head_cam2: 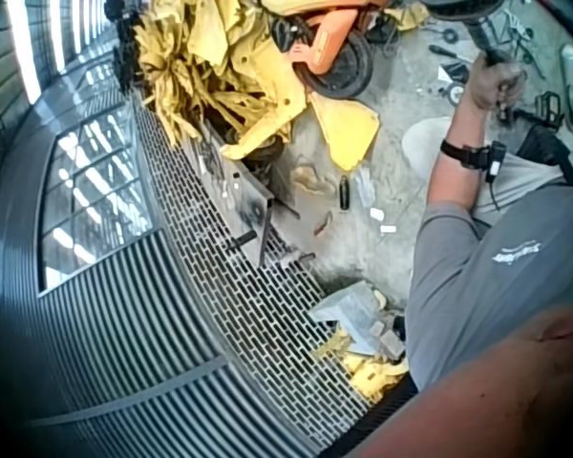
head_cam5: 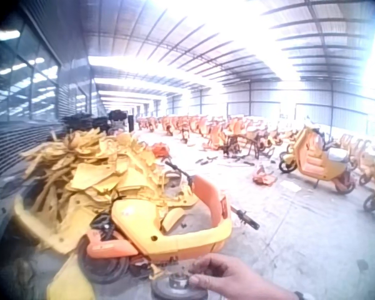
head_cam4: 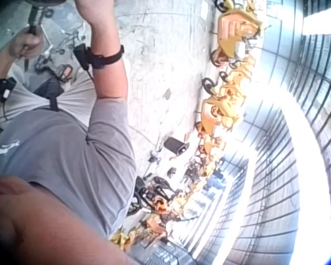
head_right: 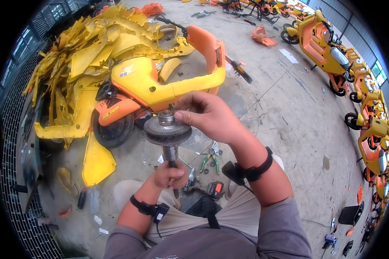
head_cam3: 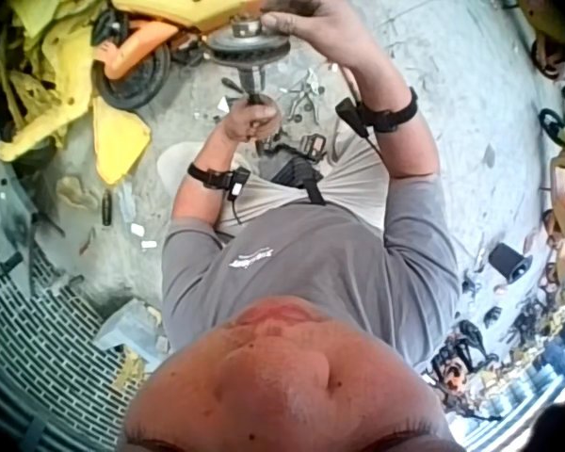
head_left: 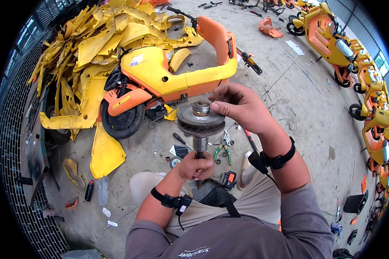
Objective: The person places a sprocket and a chain onto a metal shaft, fits a round metal component over them, and uses an impact driver to tighten the assembly.
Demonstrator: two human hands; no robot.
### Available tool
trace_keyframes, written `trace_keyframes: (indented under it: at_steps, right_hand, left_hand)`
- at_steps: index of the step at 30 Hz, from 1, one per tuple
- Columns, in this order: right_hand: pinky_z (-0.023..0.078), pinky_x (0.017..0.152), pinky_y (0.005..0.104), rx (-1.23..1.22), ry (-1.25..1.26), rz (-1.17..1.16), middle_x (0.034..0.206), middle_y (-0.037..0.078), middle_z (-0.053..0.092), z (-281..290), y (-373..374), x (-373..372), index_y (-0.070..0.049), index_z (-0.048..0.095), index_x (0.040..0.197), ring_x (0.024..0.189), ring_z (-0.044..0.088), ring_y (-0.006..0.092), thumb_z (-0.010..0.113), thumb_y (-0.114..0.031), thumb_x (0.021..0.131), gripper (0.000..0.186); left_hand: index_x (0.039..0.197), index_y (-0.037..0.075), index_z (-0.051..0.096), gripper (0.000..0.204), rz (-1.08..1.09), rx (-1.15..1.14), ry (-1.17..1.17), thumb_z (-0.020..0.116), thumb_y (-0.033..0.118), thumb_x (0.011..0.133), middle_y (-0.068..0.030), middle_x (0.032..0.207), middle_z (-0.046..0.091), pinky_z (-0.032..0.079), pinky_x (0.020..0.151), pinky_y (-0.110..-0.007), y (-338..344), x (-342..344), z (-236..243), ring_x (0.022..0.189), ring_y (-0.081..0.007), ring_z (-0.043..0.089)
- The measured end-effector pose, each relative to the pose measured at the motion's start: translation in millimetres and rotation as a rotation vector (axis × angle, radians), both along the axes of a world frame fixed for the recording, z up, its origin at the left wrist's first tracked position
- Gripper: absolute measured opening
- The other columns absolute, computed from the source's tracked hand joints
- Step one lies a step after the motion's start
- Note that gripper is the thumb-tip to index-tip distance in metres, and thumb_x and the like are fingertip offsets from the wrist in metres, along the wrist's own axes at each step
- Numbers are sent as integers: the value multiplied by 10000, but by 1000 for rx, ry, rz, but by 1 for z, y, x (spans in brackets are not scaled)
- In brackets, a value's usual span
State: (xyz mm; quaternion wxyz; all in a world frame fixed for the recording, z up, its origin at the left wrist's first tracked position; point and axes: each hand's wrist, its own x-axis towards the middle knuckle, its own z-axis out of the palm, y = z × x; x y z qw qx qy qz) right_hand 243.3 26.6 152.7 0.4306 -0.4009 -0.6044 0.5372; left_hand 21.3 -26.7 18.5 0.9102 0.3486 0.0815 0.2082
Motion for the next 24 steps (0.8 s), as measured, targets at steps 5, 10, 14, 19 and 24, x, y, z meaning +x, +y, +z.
trace_keyframes:
  at_steps: [5,10,14,19,24]
  right_hand:
    - [539,855,287,-7,-23,0,1046,9,705,-5,4,-1,-17,693,1107,965,649,94,820,-195,919,288]
    - [532,843,284,-19,-43,-15,1025,9,714,-4,4,-4,-15,707,1096,945,650,93,825,-212,915,293]
    - [531,841,287,-15,-49,-12,1016,9,718,-4,6,-3,-16,713,1093,936,650,91,824,-217,917,290]
    - [536,823,272,-25,-7,2,1000,14,734,-10,9,-2,-2,729,1110,933,649,84,805,-227,933,296]
    - [538,818,273,-32,14,11,991,13,742,-11,10,1,-6,747,1099,917,653,85,794,-210,942,262]
  left_hand:
    - [553,93,375,448,-30,-66,-11,584,160,944,-25,465,384,269,347,-243,-3,1,3,372,-98,340]
    - [544,100,367,456,-40,-93,-3,577,157,944,-17,470,373,271,347,-239,-2,0,2,379,-88,337]
    - [538,100,365,457,-41,-94,-15,576,152,940,-15,470,374,274,347,-239,-2,1,0,377,-87,338]
    - [532,96,370,462,-44,-104,0,580,154,940,-17,466,376,274,347,-241,-1,1,-1,376,-87,342]
    - [532,96,370,485,-39,-58,24,592,177,955,-16,465,386,271,357,-246,1,1,-3,376,-90,348]
